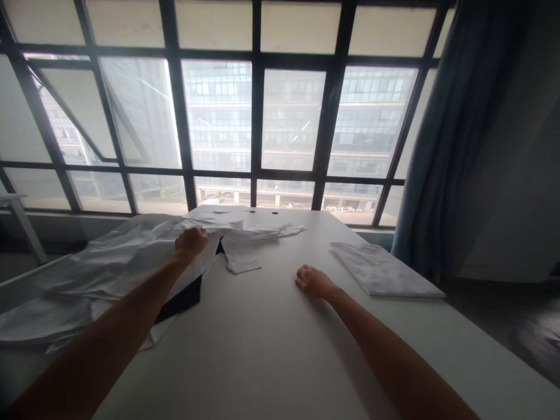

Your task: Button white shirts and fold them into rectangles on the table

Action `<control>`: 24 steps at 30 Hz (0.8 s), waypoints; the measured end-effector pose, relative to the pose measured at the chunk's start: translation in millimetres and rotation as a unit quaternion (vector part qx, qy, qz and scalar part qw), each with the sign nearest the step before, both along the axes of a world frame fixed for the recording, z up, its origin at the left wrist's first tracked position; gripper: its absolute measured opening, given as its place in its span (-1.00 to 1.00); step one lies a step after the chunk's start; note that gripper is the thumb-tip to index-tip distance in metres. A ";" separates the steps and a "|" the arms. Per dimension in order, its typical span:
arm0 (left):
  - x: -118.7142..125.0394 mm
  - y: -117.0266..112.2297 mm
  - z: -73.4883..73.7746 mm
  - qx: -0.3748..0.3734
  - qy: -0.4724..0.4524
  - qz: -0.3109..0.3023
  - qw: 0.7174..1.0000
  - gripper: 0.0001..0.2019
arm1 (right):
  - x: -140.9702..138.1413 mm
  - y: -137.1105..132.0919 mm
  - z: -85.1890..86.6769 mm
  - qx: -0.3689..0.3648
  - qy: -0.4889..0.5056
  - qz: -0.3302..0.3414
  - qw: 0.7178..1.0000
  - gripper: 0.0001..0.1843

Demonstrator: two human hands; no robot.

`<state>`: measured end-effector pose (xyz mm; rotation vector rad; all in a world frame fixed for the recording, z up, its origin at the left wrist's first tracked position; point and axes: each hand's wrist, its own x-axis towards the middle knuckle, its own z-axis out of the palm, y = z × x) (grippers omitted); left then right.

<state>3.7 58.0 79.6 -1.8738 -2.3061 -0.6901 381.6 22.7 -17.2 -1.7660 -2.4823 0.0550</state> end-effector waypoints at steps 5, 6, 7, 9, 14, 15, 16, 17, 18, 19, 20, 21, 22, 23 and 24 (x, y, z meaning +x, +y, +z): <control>40.4 -39.9 44.1 -0.001 -0.079 -0.179 0.981 -0.61 | -4.7 -2.8 0.5 0.013 -0.014 -0.017 1.000 -0.62; 47.2 -50.9 45.3 -0.094 -0.091 -0.233 0.964 -0.66 | -6.4 -1.7 0.5 0.015 -0.016 -0.026 0.999 -0.60; 52.0 -61.5 44.6 -0.183 -0.097 -0.277 0.938 -0.71 | -8.2 0.3 0.0 0.018 -0.016 -0.038 0.999 -0.57; 54.1 -78.7 40.3 -0.332 -0.106 -0.343 0.872 -0.81 | -12.7 7.8 -2.0 0.029 -0.010 -0.062 0.998 -0.51; 27.7 -78.0 27.5 -0.514 -0.167 -0.453 0.709 -0.72 | -35.8 44.6 -5.7 0.025 0.010 -0.088 0.996 -0.44; 20.6 -70.3 23.7 -0.482 -0.180 -0.456 0.726 -0.65 | -42.9 53.8 -5.6 0.024 0.013 -0.090 0.996 -0.40; 13.4 -61.2 18.9 -0.426 -0.181 -0.448 0.765 -0.59 | -50.7 63.0 -5.5 0.025 0.017 -0.091 0.995 -0.36; 6.2 -51.4 13.0 -0.359 -0.162 -0.428 0.813 -0.55 | -58.9 72.1 -5.6 0.027 0.020 -0.093 0.995 -0.31; -1.1 -41.7 6.0 -0.294 -0.124 -0.397 0.861 -0.52 | -67.1 80.8 -5.9 0.030 0.024 -0.096 0.995 -0.27; -8.5 -32.8 -1.9 -0.247 -0.079 -0.363 0.895 -0.50 | -75.1 89.0 -6.6 0.033 0.029 -0.101 0.994 -0.23; -16.0 -25.5 -10.4 -0.219 -0.039 -0.332 0.917 -0.48 | -82.5 96.6 -7.6 0.037 0.034 -0.107 0.993 -0.21; -23.3 -20.0 -19.0 -0.207 -0.007 -0.309 0.928 -0.44 | -89.0 103.5 -8.8 0.040 0.039 -0.115 0.992 -0.21; -30.0 -16.5 -27.5 -0.207 0.022 -0.293 0.933 -0.35 | -94.6 109.6 -10.0 0.041 0.044 -0.123 0.991 -0.23; -35.9 -15.0 -35.7 -0.212 0.047 -0.281 0.935 -0.25 | -99.2 114.9 -11.2 0.042 0.049 -0.132 0.989 -0.28; -40.6 -15.2 -43.5 -0.223 0.068 -0.272 0.934 -0.14 | -102.8 119.4 -12.2 0.042 0.054 -0.138 0.988 -0.35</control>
